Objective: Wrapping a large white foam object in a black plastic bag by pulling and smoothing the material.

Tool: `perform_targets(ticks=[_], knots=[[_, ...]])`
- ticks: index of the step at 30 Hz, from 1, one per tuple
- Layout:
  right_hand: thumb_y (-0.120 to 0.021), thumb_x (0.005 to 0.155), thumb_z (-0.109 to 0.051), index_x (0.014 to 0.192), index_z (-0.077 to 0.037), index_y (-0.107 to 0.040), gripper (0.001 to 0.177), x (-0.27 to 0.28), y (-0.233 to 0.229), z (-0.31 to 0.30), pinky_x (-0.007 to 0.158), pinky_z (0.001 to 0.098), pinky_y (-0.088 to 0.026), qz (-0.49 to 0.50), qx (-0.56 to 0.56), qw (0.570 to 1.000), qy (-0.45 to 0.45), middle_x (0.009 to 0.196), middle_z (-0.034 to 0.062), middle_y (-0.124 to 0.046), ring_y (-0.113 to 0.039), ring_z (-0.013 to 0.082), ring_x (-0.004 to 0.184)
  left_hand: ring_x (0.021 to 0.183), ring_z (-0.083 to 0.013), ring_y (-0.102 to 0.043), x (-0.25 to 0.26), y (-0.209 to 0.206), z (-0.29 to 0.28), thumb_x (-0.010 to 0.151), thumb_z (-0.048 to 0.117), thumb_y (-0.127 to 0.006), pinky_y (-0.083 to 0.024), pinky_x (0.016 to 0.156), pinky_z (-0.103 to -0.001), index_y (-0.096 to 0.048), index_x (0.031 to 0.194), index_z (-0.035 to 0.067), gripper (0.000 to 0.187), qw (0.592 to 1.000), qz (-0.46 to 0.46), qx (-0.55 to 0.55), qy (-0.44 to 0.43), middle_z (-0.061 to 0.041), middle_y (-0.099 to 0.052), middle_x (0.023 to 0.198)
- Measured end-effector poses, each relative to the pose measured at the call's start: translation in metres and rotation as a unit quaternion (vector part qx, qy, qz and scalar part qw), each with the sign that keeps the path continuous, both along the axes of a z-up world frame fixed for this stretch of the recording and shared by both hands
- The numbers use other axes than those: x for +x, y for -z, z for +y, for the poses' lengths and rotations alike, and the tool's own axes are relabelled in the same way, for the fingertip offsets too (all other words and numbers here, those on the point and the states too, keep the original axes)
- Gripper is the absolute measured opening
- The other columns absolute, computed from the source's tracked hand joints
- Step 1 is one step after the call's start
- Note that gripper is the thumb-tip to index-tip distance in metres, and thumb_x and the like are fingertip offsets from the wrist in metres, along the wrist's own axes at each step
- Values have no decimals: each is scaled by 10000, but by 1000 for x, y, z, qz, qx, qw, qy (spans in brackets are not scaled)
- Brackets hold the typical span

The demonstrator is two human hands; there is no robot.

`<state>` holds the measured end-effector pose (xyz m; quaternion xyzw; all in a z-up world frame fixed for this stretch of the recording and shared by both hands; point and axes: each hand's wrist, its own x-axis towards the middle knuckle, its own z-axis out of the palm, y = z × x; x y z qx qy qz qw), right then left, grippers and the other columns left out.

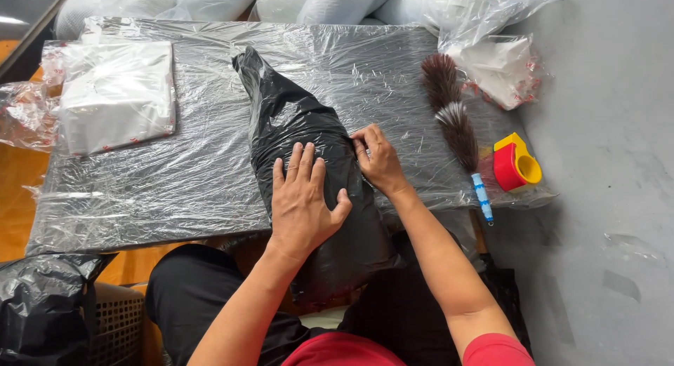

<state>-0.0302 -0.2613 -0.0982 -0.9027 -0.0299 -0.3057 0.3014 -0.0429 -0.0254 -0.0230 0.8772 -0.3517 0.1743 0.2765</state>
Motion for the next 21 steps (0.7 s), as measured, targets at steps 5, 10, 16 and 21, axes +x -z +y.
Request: perform_targets(ticks=[5,10,16,21], knots=[[-619,1017,-92,1075,-118,-677,86,-18,9,4,797,364,-570,-35,-24,999,-22,969,51,-643,-678,266,878,1466,-386,-391,5,-2,6,797,496,-557,-203,1193,-595,-533,1415,-24,808,999,43,29,-1,-247,-524,1475],[-631,1022,-133,1125,-99,-666,113,-26,-1,0,840,356,-570,-17,67,996,-47,1078,68,-638,-670,247,938,1487,-380,-354,4,-6,2,814,518,-514,-158,1210,-589,-523,1433,-20,820,995,66,67,22,-246,-498,1502],[-751,929,-150,1065,-63,-695,170,-16,-43,-5,836,418,-587,90,82,991,-62,1003,123,-679,-708,312,944,1501,-379,-327,4,-10,-1,832,511,-505,-128,1218,-587,-505,1448,-29,820,993,70,86,30,-252,-481,1517],[-692,967,-134,1050,-36,-681,129,-14,-45,-8,830,454,-591,162,34,984,-69,944,181,-695,-722,372,914,1495,-383,-334,4,-10,-1,832,499,-498,-135,1215,-585,-504,1446,-40,817,994,67,86,31,-255,-483,1513]])
